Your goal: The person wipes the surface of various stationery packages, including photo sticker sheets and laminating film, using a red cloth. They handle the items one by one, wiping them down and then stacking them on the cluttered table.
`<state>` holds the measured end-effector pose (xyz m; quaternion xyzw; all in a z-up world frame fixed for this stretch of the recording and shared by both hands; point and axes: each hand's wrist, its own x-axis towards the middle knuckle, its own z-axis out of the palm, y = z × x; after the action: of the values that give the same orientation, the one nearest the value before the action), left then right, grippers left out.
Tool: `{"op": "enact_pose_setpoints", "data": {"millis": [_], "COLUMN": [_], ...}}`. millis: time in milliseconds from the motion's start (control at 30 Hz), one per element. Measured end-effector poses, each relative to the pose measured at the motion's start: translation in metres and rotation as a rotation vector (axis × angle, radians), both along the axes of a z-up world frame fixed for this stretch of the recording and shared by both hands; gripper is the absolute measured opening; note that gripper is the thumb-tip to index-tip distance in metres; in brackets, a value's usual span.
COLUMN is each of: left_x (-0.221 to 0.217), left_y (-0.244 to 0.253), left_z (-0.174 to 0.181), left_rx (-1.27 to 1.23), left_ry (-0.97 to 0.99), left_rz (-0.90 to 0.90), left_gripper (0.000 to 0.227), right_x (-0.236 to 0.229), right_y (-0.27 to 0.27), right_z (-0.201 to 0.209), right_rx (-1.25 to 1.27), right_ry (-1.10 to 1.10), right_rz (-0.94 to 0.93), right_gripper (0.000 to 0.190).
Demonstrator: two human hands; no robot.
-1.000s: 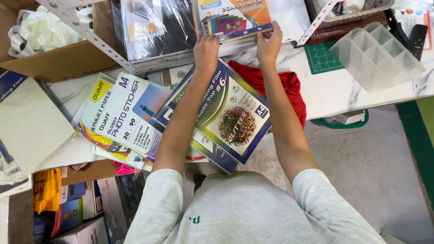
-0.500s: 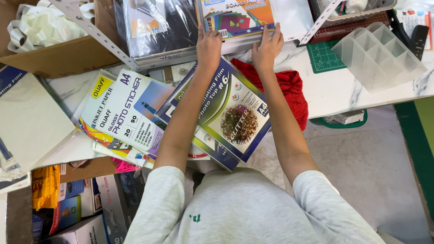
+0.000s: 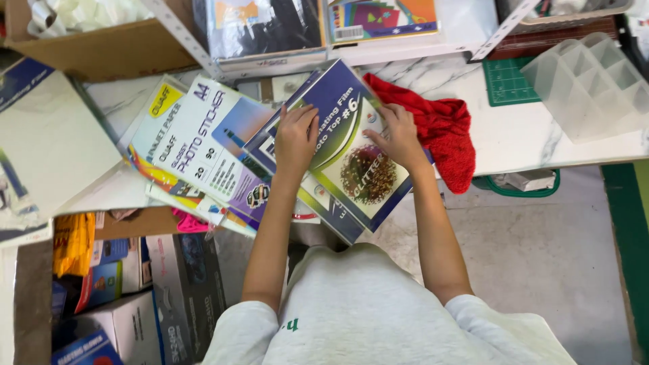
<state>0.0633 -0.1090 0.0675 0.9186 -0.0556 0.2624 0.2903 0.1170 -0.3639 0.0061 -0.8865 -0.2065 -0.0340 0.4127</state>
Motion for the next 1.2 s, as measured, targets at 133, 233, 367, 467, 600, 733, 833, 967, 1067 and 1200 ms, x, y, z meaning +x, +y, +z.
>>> {"op": "enact_pose_setpoints", "data": {"millis": [133,233,367,467,600,733,833,967,1067,1200], "left_x": [-0.059,-0.096,-0.121,-0.124,-0.115,-0.113,-0.121,-0.138,-0.144,-0.145], "left_y": [0.015,0.014,0.002,-0.011,-0.026,-0.03,-0.026,-0.009,-0.001,-0.001], "left_z": [0.01,0.019,0.0,-0.038,-0.046,-0.053,-0.041,-0.033,-0.031,-0.004], "left_rx": [-0.057,-0.12,-0.468,-0.747,-0.883,-0.921,-0.819,-0.595,-0.597,-0.637], "left_ry": [-0.024,-0.021,0.188,0.261,0.215,0.227,0.225,0.178,0.159,0.183], "left_rz": [0.065,0.153,0.227,0.128,0.018,-0.114,-0.041,0.198,0.284,0.332], "left_gripper": [0.02,0.024,0.033,0.047,0.059,0.053,0.045,0.036,0.04,0.047], "right_x": [-0.021,-0.02,-0.012,-0.009,-0.014,-0.007,0.0,0.004,0.015,0.016], "right_y": [0.001,-0.001,-0.001,0.003,0.001,-0.019,-0.036,-0.058,-0.075,-0.095], "right_z": [0.001,-0.017,-0.032,-0.027,-0.004,-0.003,-0.002,-0.006,-0.017,-0.029], "right_rx": [-0.192,-0.238,-0.166,-0.136,-0.026,0.137,0.182,0.342,0.4,0.731], "right_ry": [0.023,-0.012,-0.051,-0.1,-0.236,-0.295,-0.185,-0.198,-0.054,0.043], "right_rz": [-0.048,-0.12,-0.202,-0.303,-0.344,-0.319,-0.372,-0.396,-0.508,-0.394], "right_gripper": [0.081,0.096,0.099,0.094,0.067,0.025,0.014,0.008,0.008,0.01]}}
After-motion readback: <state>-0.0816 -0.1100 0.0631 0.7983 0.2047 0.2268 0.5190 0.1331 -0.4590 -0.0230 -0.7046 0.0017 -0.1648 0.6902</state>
